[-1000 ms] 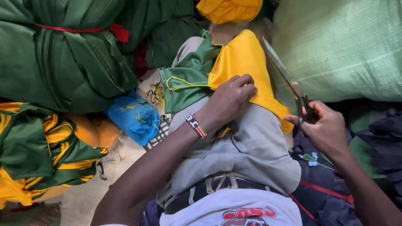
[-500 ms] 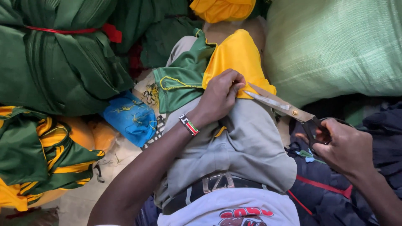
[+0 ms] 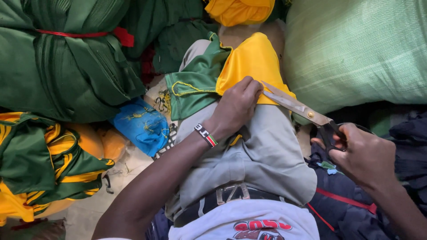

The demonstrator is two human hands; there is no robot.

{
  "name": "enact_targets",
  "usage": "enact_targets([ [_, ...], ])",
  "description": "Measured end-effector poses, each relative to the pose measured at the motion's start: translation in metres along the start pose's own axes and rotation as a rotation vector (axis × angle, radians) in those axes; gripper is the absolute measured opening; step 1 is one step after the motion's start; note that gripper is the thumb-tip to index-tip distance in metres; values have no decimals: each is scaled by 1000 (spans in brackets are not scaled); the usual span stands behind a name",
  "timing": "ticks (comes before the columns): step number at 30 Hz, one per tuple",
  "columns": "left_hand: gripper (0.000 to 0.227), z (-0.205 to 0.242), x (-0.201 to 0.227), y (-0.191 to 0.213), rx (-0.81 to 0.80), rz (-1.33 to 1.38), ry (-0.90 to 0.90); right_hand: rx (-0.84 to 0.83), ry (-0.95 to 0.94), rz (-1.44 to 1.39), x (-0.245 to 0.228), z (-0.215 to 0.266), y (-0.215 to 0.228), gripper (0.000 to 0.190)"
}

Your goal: Trimming excess material from yellow and green garment pieces using large scissors on a factory floor.

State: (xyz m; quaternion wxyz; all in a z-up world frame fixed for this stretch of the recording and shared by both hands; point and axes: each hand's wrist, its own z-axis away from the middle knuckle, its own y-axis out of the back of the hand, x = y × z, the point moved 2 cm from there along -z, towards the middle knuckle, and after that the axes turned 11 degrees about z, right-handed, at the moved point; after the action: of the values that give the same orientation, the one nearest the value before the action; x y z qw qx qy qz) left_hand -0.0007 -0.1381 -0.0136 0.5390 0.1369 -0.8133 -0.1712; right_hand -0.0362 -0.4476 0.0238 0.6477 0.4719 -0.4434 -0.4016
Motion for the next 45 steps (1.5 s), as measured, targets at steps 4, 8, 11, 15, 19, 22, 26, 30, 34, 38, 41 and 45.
enact_targets([
  [4, 15, 0, 3, -1, -64, -137, -28, 45, 51, 125, -4, -3, -1, 30],
  [8, 15, 0, 2, 0, -71, -117, -23, 99, 88, 183, -2, -4, -13, 20],
  [11, 12, -3, -4, 3, 112, 183, 95, -27, 24, 100, 5, -9, -18, 24],
  [15, 7, -7, -18, 5, 136, 264, 263, -60, 8, 23, 9, -12, 4, 32],
  [19, 6, -7, -21, 2, 120, 337, 292, -10, 24, 89, 11, -8, 14, 41],
  [22, 5, -6, -20, 1, 123, 332, 287, 29, 54, 129, 9, -7, 15, 30],
  [26, 7, -5, -18, 1, 116, 317, 284, 141, 119, 239, 4, -8, 16, 28],
  [30, 7, -5, -18, 2, 125, 277, 257, 157, 141, 238, -3, -14, 18, 19],
  [34, 6, -4, -20, 1, 111, 250, 272, 170, 163, 307, -6, -17, 16, 21],
  [38, 5, -4, -21, 0, 77, 231, 298, 98, 151, 194, -7, -19, 8, 31],
  [41, 9, -4, -20, 2, 126, 308, 291, 132, 152, 187, -12, -19, 12, 29],
  [45, 9, -4, -19, 1, 104, 283, 286, 232, 177, 252, -19, -21, 19, 24],
])
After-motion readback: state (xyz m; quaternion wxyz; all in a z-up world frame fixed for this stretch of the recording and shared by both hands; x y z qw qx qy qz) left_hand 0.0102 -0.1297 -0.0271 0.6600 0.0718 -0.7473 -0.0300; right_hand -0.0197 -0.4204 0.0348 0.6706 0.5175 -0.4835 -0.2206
